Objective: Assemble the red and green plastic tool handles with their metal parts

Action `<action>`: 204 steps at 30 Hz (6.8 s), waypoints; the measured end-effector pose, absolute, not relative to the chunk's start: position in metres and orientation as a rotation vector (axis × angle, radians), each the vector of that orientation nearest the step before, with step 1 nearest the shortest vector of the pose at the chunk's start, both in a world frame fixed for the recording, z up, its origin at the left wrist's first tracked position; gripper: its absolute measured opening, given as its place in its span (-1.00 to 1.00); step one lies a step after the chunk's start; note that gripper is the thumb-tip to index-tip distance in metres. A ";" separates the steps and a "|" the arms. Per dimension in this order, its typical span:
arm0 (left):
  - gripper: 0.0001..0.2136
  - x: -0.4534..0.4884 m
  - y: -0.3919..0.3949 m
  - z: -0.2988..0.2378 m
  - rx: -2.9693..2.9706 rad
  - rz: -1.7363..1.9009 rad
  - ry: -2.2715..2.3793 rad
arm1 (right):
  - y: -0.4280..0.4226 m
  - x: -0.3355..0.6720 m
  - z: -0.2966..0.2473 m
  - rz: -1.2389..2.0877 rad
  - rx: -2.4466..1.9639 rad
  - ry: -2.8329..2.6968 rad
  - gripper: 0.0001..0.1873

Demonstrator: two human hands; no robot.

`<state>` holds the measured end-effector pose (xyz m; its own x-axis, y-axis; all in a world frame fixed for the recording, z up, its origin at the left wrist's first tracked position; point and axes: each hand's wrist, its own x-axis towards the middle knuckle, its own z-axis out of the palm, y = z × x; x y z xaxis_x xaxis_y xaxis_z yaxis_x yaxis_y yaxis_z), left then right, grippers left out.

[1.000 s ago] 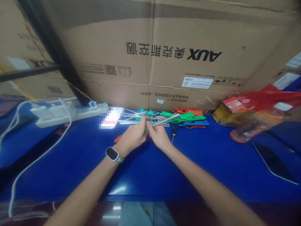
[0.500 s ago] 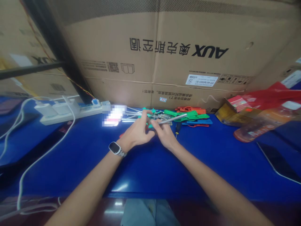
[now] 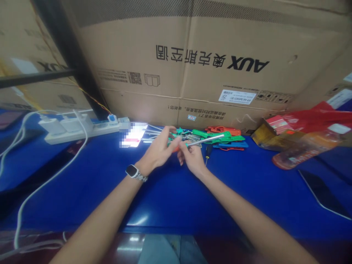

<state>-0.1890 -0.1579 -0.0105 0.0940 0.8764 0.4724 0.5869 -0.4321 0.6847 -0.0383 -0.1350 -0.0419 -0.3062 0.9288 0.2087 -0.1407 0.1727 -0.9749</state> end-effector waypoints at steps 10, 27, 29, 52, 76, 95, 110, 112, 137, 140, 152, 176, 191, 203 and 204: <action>-0.65 -0.198 -0.164 -0.022 2.311 0.669 1.685 | -0.129 -0.026 -0.029 1.449 -0.815 -1.018 -0.50; -0.70 -0.182 -0.169 -0.029 2.004 0.932 1.428 | -0.121 -0.029 -0.029 1.344 -0.769 -1.090 -0.57; -0.72 -0.175 -0.167 -0.029 1.862 1.001 1.348 | -0.120 -0.028 -0.025 1.352 -0.790 -1.099 -0.54; -0.59 -0.197 -0.181 -0.006 2.120 1.767 1.592 | -0.127 0.006 -0.025 0.924 -0.828 -2.007 -0.80; -0.54 -0.179 -0.170 -0.037 2.217 1.121 1.650 | -0.131 0.013 -0.023 0.388 -1.087 -2.249 -0.91; -0.72 -0.165 -0.144 -0.030 2.584 0.523 1.346 | -0.118 0.052 -0.026 0.973 -1.375 -1.482 -0.49; -0.85 -0.208 -0.139 -0.026 2.340 0.832 1.497 | -0.089 -0.013 -0.034 1.126 -0.789 -1.405 -0.67; -0.84 -0.207 -0.139 -0.028 2.351 0.810 1.512 | -0.091 -0.009 -0.041 1.051 -0.791 -1.452 -0.71; -0.80 -0.190 -0.143 -0.032 2.029 1.044 1.544 | -0.114 -0.010 -0.032 1.125 -0.769 -1.287 -0.60; -0.85 -0.187 -0.142 -0.033 1.962 1.043 1.518 | -0.117 -0.011 -0.028 1.146 -0.738 -1.255 -0.64; -0.84 -0.184 -0.146 -0.033 2.102 0.996 1.526 | -0.122 -0.010 -0.029 1.106 -0.719 -1.360 -0.63; -0.88 -0.181 -0.146 -0.033 2.262 0.901 1.597 | -0.124 -0.009 -0.032 1.079 -0.714 -1.514 -0.63; -0.63 -0.172 -0.155 -0.036 2.365 0.749 1.388 | -0.121 0.005 -0.019 0.934 -0.788 -1.515 -0.66; -0.79 -0.175 -0.150 -0.039 2.213 0.735 1.476 | -0.116 0.001 -0.035 0.964 -0.708 -1.608 -0.67; -0.79 -0.175 -0.150 -0.039 2.214 0.739 1.475 | -0.116 0.000 -0.036 0.970 -0.710 -1.606 -0.67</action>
<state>-0.1751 -0.1501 -0.0387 0.3117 0.9255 0.2151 0.7266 -0.3780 0.5737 0.0004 -0.1159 -0.0359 -0.2435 0.8411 0.4830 -0.0357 0.4899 -0.8710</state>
